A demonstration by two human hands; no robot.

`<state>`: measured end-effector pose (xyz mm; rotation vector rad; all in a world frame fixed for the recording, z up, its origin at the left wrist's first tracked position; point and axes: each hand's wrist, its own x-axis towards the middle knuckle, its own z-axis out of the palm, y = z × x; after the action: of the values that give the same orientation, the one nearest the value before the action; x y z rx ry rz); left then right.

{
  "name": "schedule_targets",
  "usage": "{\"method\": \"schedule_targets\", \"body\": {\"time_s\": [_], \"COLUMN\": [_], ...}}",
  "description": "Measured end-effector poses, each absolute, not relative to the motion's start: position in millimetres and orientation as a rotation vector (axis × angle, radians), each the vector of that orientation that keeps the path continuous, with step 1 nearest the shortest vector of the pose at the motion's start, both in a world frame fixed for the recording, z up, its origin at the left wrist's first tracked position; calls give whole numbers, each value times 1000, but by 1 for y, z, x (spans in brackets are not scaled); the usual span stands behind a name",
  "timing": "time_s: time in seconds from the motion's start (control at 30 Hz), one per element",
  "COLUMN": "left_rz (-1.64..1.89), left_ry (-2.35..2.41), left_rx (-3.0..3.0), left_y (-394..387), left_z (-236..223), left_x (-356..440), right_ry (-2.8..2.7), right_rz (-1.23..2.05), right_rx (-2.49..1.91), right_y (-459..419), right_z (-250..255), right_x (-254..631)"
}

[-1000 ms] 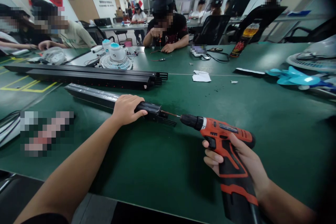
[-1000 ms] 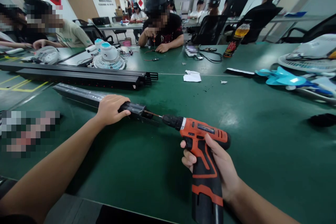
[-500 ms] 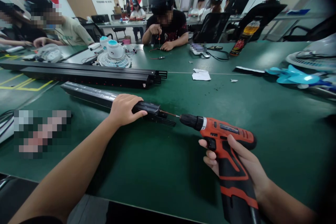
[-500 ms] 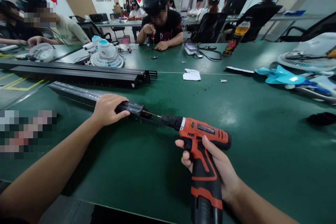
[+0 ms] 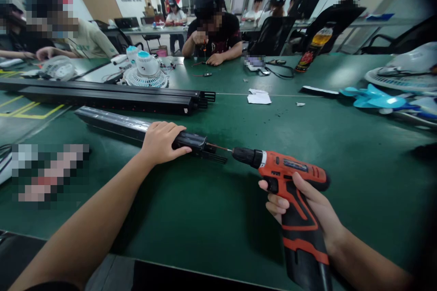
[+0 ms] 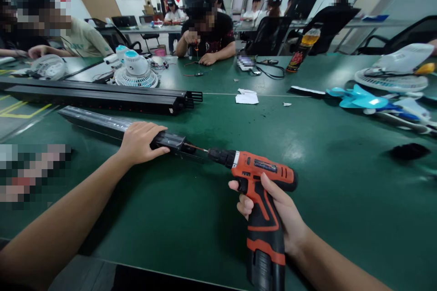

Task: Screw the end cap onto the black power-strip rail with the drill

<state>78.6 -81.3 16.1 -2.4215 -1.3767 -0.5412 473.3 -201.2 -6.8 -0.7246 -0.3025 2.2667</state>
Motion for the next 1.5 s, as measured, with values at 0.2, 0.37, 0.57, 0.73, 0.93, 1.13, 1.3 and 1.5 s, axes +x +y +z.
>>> {"method": "schedule_targets", "body": {"time_s": [0.2,0.37,0.57,0.73,0.93,1.13,1.3,1.5], "left_rz": [-573,-586,-545,-508,-503,-548,-534,-515], "left_ry": [-1375,-1366,-1384,-1429,-1449,-1442,-1487,-1478], "left_rx": [-2424,-2409,-2424,-2427,-2459,-2475,-2478,-2491], "left_y": [-82,-81,-82,-82,-83,-88,-91,-93], "left_z": [15,15,17,18,21,24,23,23], "left_x": [79,79,80,80,80,80,82,82], "right_ry": [-297,-319,-393,-401,-396,-386,-358,-323], "right_rz": [2273,2256,2240,2239,2216,2200,2203,2198], "right_rx": [-721,-740,-761,-784,-832,-887,-901,-892], "right_y": [-200,-199,-199,-198,-198,-198,-198,-197], "right_z": [-8,-6,-6,-4,-2,2,5,4], "right_x": [474,471,470,470,470,467,465,467]}}
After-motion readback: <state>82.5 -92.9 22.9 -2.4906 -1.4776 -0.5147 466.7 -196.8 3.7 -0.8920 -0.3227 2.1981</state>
